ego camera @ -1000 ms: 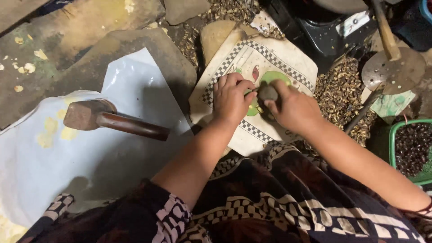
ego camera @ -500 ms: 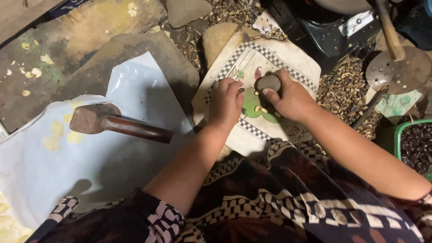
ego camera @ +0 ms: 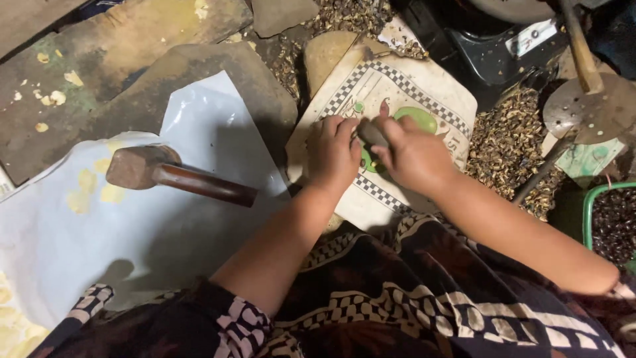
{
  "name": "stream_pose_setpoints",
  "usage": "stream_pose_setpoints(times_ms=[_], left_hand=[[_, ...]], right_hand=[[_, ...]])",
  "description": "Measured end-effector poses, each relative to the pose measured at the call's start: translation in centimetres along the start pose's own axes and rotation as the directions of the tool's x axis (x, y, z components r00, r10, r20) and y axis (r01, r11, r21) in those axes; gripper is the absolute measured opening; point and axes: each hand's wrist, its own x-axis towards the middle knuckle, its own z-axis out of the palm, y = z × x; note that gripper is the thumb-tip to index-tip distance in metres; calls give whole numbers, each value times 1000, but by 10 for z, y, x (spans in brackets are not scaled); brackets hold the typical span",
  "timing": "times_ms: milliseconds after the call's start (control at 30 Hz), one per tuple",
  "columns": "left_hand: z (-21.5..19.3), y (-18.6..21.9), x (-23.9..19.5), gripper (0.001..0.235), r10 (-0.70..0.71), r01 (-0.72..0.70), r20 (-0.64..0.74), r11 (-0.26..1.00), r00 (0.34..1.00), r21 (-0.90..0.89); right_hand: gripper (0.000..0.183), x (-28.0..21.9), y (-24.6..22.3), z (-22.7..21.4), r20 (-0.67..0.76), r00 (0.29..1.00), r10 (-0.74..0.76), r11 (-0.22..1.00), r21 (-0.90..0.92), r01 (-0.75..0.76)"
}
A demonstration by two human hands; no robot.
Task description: The person uses a stone to crush nuts on a patterned board, then transfers them to a white sheet where they are flattened with a hammer. The process is repeated multiple times, with the person occasionally using a metal strainer to sift the crushed material.
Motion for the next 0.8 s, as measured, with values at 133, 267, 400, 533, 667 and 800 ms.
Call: stream_pose_setpoints(times_ms=[133,267,400,533,667,800], left_hand=[[23,-22,0,26,66,-67,-22,998,998,-16],[24,-26,4,22,69,-70,-18,994,997,-81],[15,-19,6,21,39,-39,-6,994,999,-97],[8,-1,15,20,-21,21,8,1000,1000,-11],[5,2,17,23,5,-6,-31,1000,999,-28],[2,-13,2,29,7,-10,-85,1000,996,-28]], right_hand=[[52,5,-6,-7,-10,999,39,997,67,-38],[54,14,18,4,122,974,192,972,113,-206],[52,-1,9,8,84,988,127,992,-35,-124],[57,-12,11,9,39,999,17,986,-167,-10],[53,0,10,-10,30,995,99,991,-94,-95],[57,9,-2,1,-14,999,-42,999,-26,41]])
